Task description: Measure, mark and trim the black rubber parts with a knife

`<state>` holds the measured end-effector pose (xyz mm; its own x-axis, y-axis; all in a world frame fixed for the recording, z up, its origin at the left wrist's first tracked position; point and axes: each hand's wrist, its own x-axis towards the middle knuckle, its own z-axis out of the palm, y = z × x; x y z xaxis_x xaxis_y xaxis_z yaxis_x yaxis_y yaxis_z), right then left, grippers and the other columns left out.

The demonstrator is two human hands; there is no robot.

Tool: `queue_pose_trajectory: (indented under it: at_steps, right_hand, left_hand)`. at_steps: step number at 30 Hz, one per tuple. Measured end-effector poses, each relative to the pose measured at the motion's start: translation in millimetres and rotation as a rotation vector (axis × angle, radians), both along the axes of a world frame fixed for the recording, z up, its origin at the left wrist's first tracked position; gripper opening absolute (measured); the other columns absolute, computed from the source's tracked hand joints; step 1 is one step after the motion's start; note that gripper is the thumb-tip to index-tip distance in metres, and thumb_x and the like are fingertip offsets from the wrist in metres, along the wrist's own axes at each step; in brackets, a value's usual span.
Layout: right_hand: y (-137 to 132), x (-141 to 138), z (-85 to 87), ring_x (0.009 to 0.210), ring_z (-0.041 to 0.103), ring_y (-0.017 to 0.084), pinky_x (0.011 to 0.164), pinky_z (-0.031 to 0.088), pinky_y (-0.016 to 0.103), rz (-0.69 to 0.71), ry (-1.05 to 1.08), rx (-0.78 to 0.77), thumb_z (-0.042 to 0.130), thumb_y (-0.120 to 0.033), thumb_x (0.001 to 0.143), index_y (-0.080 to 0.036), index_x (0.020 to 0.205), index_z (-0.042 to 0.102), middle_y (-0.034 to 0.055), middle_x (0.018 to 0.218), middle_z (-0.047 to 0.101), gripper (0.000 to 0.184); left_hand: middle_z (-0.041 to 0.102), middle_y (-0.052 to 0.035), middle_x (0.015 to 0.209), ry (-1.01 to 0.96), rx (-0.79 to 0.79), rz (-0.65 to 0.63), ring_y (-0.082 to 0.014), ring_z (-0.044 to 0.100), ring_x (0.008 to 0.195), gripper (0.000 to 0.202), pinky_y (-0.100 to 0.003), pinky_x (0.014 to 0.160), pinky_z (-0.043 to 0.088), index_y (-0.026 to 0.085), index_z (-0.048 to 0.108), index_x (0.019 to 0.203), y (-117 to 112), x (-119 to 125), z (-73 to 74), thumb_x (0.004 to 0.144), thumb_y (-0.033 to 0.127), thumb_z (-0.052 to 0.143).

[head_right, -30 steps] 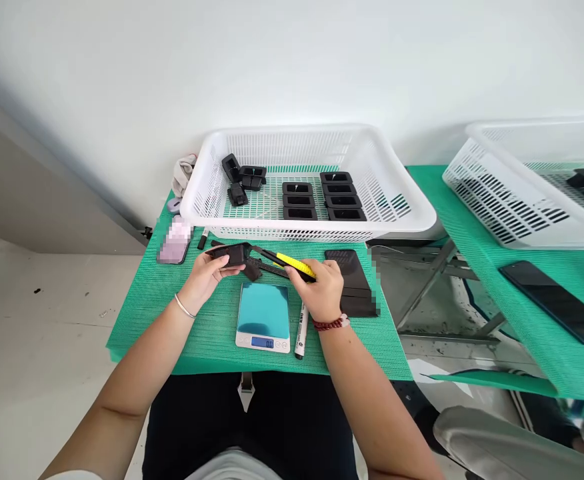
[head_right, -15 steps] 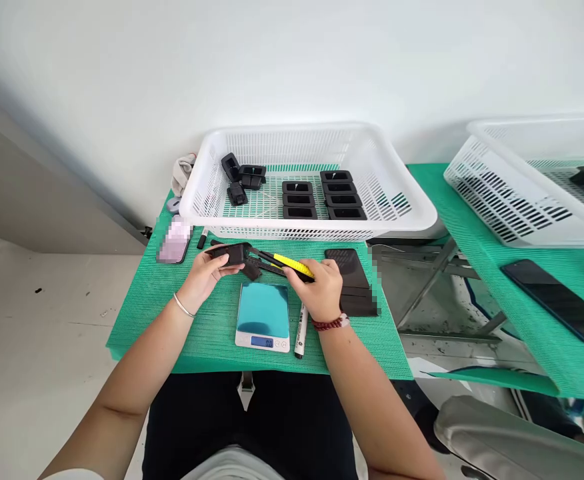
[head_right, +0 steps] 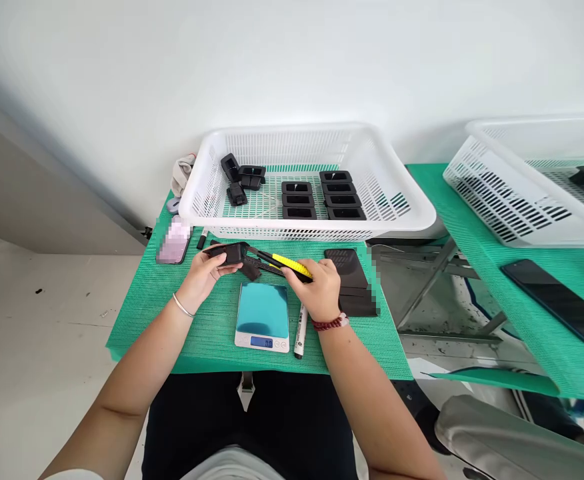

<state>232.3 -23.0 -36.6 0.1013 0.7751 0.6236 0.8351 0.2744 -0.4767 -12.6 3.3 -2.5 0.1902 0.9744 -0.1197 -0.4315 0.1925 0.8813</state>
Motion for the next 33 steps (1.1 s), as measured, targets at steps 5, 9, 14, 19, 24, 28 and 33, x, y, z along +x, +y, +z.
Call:
queue_pose_trajectory:
  at_steps: [5, 9, 14, 19, 24, 28, 33]
  right_hand:
    - [-0.8, -0.3, 0.9, 0.062, 0.052, 0.019, 0.059, 0.046, 0.033, 0.007, 0.009, 0.014, 0.063, -0.05, 0.077, -0.019, 0.074, 0.067, 0.0045, 0.062, 0.063, 0.031]
    - [-2.1, -0.4, 2.7, 0.062, 0.051, 0.019, 0.057, 0.045, 0.033, 0.066, -0.008, -0.007, 0.062, -0.05, 0.077, -0.019, 0.073, 0.067, 0.0043, 0.06, 0.061, 0.031]
    - [-2.3, -0.6, 4.0, 0.059, 0.049, 0.018, 0.057, 0.044, 0.033, 0.066, -0.022, 0.002, 0.062, -0.05, 0.077, -0.02, 0.072, 0.066, 0.0035, 0.058, 0.059, 0.031]
    - [-1.0, 0.6, 1.5, 0.061, 0.049, 0.018, 0.059, 0.044, 0.034, 0.007, -0.021, 0.008, 0.062, -0.049, 0.078, -0.02, 0.074, 0.066, 0.0041, 0.06, 0.061, 0.029]
    - [-0.7, 1.2, 0.4, 0.058, 0.049, 0.018, 0.059, 0.045, 0.034, 0.017, -0.021, 0.073, 0.063, -0.046, 0.078, -0.02, 0.074, 0.066, 0.0036, 0.059, 0.062, 0.027]
    - [-1.3, 0.1, 1.6, 0.057, 0.049, 0.017, 0.059, 0.045, 0.033, 0.016, -0.062, 0.077, 0.063, -0.044, 0.078, -0.021, 0.073, 0.064, 0.0024, 0.058, 0.062, 0.025]
    - [-1.0, 0.0, 3.8, 0.054, 0.05, 0.016, 0.06, 0.045, 0.032, 0.004, -0.13, 0.224, 0.065, -0.039, 0.079, -0.019, 0.074, 0.064, 0.002, 0.058, 0.063, 0.021]
  left_hand:
    - [0.074, -0.0088, 0.088, -0.011, -0.007, -0.008, -0.0245, 0.073, 0.074, 0.033, -0.036, 0.071, 0.058, 0.013, 0.065, 0.095, -0.2, -0.1, 0.9, 0.068, 0.027, 0.078]
    - [0.074, -0.0087, 0.089, -0.008, -0.009, 0.008, -0.0239, 0.073, 0.075, 0.033, -0.035, 0.072, 0.057, 0.013, 0.065, 0.095, -0.3, -0.3, 0.4, 0.069, 0.028, 0.077]
    - [0.074, -0.0095, 0.09, 0.0, -0.018, 0.003, -0.0243, 0.073, 0.075, 0.033, -0.035, 0.073, 0.057, 0.013, 0.066, 0.094, -0.4, -0.7, 0.3, 0.068, 0.03, 0.077]
    - [0.074, -0.0094, 0.085, 0.008, -0.043, -0.042, -0.0251, 0.073, 0.073, 0.032, -0.038, 0.072, 0.057, 0.012, 0.065, 0.092, -1.2, 0.7, 0.3, 0.068, 0.03, 0.077]
    - [0.073, -0.0077, 0.084, -0.012, -0.037, -0.04, -0.0251, 0.073, 0.073, 0.033, -0.036, 0.07, 0.058, 0.012, 0.063, 0.092, -1.9, 2.9, -0.1, 0.068, 0.028, 0.078]
    - [0.073, -0.0075, 0.085, -0.022, -0.034, -0.042, -0.0254, 0.073, 0.076, 0.032, -0.035, 0.07, 0.058, 0.012, 0.064, 0.093, -2.7, 3.0, 1.4, 0.068, 0.027, 0.078]
    - [0.074, -0.0077, 0.086, -0.006, -0.022, -0.047, -0.0257, 0.073, 0.076, 0.035, -0.037, 0.073, 0.058, 0.013, 0.065, 0.095, -3.7, 3.9, 3.1, 0.067, 0.027, 0.079]
